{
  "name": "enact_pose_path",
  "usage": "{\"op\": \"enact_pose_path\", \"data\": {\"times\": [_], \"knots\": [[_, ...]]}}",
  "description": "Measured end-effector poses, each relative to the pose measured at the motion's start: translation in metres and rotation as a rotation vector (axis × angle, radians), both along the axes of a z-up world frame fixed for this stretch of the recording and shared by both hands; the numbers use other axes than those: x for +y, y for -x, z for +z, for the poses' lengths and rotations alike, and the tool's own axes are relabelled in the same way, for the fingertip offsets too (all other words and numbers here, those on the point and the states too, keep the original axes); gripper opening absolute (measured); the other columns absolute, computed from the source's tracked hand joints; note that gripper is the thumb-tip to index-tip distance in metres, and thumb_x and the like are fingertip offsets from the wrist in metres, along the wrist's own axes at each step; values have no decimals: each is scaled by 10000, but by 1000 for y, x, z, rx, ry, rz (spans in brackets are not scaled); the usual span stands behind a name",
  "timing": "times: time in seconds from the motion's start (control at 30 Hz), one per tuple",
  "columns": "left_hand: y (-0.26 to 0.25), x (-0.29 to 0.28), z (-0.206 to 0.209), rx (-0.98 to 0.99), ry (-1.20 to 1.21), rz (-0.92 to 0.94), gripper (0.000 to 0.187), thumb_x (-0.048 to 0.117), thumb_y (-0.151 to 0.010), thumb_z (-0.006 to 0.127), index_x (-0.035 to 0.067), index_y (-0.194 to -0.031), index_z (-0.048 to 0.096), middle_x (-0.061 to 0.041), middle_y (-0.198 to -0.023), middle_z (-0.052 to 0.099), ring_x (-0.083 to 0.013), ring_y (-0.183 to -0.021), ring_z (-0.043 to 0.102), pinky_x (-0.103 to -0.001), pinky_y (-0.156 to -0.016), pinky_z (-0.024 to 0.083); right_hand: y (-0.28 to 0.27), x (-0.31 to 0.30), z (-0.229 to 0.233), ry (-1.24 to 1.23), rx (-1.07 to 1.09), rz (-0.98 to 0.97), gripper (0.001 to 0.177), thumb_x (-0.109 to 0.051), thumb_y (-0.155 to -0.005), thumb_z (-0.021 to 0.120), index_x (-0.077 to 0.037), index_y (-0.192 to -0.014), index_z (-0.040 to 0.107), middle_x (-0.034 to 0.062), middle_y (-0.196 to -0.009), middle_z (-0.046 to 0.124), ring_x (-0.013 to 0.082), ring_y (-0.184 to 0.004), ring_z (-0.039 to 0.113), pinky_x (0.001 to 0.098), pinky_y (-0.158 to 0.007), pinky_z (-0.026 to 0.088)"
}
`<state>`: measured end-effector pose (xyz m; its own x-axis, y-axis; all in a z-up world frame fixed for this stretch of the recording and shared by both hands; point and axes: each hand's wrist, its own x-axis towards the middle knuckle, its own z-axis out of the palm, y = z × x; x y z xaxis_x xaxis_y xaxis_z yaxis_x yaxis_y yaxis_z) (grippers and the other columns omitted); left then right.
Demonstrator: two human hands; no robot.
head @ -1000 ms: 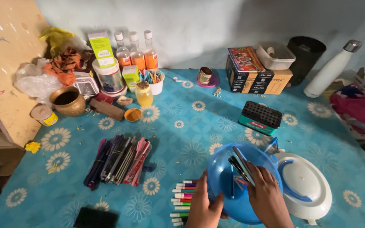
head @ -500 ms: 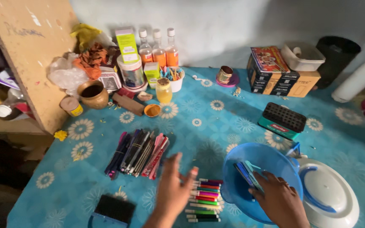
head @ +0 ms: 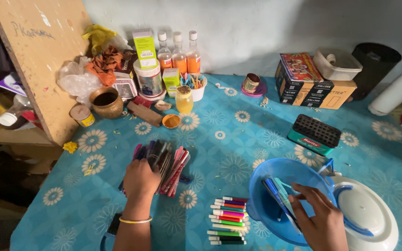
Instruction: The person gathers pens and markers from a table, places them into a blue bowl, then transfers them into a black marker rack. They also handle a small brush and a lidded container, moving items aside to reach the work.
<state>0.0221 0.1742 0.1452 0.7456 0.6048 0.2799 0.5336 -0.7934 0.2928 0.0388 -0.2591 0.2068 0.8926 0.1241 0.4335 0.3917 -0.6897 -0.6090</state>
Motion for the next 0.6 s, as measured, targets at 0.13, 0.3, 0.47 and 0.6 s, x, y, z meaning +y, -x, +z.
{"op": "enact_pose_path", "data": {"times": [0.13,0.3,0.47,0.6], "knots": [[1,-5,6,-211,325,-49,330,341,-949,686,12,-947,702,-206,-909,729,-394,-842,700,-490,-757,540,8,1,-3,-136,15,19,275,-120,-856,750,-51,-1121,754,91,-985,768,179,-882,780,313,-811,595],[20,-75,23,-527,1081,-387,297,289,-917,695,67,-1114,683,-62,-894,706,-200,-773,643,-368,-673,518,24,27,-12,-625,466,198,428,-59,-856,707,3,-1278,669,146,-1121,789,216,-1033,773,345,-907,581],[45,-216,6,-355,955,-1035,411,246,-1032,581,-5,-1355,535,-195,-1135,685,-291,-1042,691,-417,-952,532,29,55,-24,-939,562,369,638,-30,-919,569,-50,-1527,376,160,-1314,680,203,-1180,680,362,-1014,495],[56,-262,-5,-318,606,-1164,590,170,-1067,547,-68,-1588,405,-301,-1431,577,-392,-1247,627,-452,-1098,493,20,42,-27,-965,481,281,572,-29,-933,595,20,-1473,412,205,-1235,703,323,-953,713,428,-855,574]]}}
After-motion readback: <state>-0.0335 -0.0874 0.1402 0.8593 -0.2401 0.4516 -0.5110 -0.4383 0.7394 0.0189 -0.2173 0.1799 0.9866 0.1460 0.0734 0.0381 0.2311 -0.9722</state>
